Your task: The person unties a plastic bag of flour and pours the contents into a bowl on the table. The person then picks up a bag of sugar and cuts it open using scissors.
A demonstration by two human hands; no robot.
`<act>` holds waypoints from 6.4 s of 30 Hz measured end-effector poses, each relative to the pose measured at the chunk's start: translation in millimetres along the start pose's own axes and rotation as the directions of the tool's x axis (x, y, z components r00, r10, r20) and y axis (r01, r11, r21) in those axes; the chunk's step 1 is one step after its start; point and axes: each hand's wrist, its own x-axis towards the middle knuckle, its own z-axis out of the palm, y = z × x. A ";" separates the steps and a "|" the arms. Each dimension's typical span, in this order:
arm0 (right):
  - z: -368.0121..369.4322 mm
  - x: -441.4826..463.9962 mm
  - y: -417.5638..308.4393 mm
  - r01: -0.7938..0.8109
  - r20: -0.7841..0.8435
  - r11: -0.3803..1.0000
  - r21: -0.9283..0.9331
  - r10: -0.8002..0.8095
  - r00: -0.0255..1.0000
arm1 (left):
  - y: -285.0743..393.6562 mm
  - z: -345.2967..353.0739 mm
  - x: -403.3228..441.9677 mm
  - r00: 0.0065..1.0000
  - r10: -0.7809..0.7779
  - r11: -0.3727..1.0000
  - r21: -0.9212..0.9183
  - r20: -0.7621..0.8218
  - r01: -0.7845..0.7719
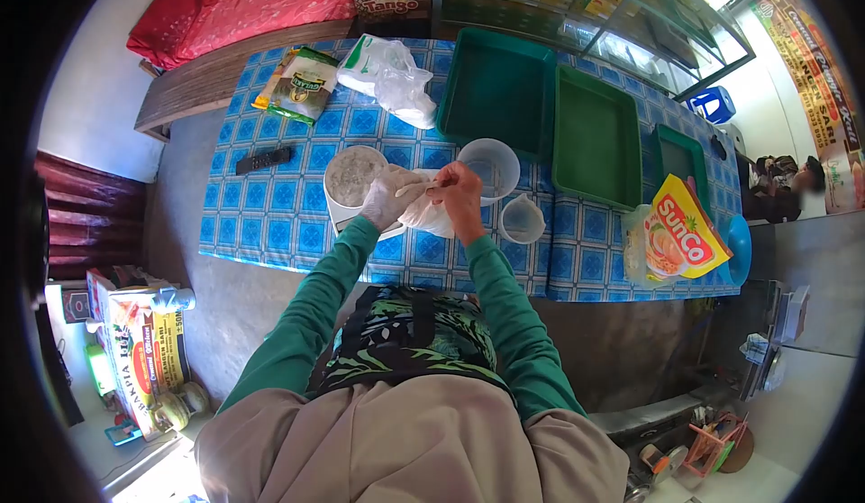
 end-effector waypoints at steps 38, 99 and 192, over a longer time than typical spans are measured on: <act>1.7 7.7 -11.1 0.740 0.570 0.221 -0.635 -0.512 0.642 | -30.1 7.3 5.2 0.963 -0.244 0.946 -0.191 0.115 0.262; 15.6 12.9 -14.8 0.483 0.274 0.389 -0.785 -0.482 0.832 | -23.5 36.1 -13.1 0.922 0.239 0.925 0.361 -0.305 -0.121; -1.7 4.8 7.1 0.610 0.330 0.594 -0.525 -0.519 0.788 | 10.0 25.3 -26.8 0.866 -0.418 0.849 -0.457 -0.275 0.265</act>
